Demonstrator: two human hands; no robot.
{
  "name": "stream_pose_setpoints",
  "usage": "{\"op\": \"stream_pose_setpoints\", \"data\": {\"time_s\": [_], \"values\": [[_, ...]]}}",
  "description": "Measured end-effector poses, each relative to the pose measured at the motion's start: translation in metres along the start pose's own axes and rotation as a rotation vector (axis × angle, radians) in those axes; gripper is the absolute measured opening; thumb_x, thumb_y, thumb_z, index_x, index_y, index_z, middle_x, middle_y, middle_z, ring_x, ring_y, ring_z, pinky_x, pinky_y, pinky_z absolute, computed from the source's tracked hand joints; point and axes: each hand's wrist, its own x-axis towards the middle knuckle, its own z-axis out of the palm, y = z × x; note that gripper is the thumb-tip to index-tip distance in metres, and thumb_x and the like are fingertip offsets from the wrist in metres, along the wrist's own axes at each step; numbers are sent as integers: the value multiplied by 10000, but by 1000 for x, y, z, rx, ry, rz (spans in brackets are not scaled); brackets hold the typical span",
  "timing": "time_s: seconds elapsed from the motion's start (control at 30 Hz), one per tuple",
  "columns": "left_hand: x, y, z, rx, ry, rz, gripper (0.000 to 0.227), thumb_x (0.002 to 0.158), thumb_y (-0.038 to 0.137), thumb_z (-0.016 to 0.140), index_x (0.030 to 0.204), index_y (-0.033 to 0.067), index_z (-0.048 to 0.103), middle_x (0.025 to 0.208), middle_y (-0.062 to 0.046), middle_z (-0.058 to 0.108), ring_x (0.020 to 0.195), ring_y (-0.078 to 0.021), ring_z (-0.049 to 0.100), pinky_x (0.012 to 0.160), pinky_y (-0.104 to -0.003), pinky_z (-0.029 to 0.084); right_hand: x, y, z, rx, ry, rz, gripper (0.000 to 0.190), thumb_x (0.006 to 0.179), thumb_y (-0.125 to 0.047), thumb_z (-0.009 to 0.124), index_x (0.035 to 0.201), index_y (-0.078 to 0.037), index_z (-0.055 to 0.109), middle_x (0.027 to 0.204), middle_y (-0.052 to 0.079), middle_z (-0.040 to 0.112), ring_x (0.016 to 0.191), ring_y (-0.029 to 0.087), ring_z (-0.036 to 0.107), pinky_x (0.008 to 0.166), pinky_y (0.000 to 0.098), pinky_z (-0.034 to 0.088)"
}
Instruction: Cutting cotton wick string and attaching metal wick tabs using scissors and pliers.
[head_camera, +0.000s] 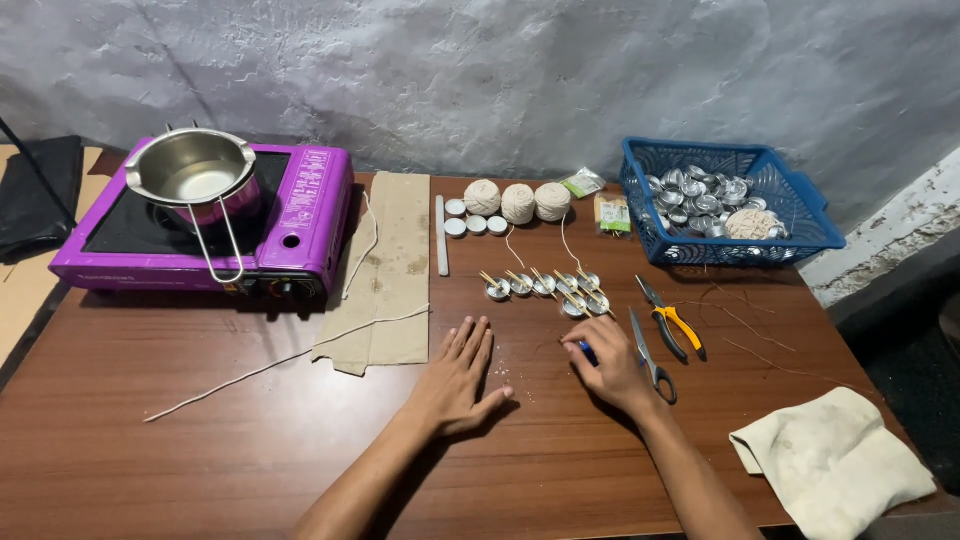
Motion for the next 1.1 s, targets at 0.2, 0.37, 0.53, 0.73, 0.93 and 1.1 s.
{"op": "stream_pose_setpoints", "data": {"time_s": [0.2,0.37,0.53,0.73,0.93,1.1], "values": [[-8,42,24,-44,28,385,1159,907,831,131,1560,-126,151,1648,-318,107,1545,-443,40,1239,-493,2,17,-28,-29,116,109,57,109,957,-158,652,942,-73,719,928,49,722,892,195,633,807,311,488],[-19,65,13,-258,-56,664,1060,900,753,180,1559,-73,256,1629,-305,239,1540,-453,171,1255,-522,99,20,-38,-33,112,82,52,99,954,-140,648,935,-73,718,917,47,720,885,196,627,795,318,485],[-19,58,16,-470,29,757,812,994,561,347,1557,-23,318,1608,-336,311,1485,-512,328,1239,-568,230,18,-37,-30,134,53,53,111,955,-152,656,927,-66,721,902,55,725,858,192,645,787,322,500],[-2,16,6,-503,625,401,331,957,168,710,1230,-19,686,1180,-220,729,1013,-369,758,922,-444,629,15,-34,-24,138,8,36,95,924,-147,663,869,-80,700,844,49,701,840,189,623,775,320,488],[3,-28,16,-355,748,165,426,872,419,791,544,169,684,456,48,564,375,-72,491,373,-245,421,16,-41,-14,40,1,-110,96,884,-166,692,819,-96,681,787,23,674,787,194,583,758,348,451],[11,-23,9,-280,667,147,387,1025,223,399,1250,87,684,752,-93,700,784,-283,676,679,-358,546,8,-42,-2,-183,-113,-128,88,873,-259,720,826,-187,700,837,-10,664,880,192,614,772,318,488]]}}
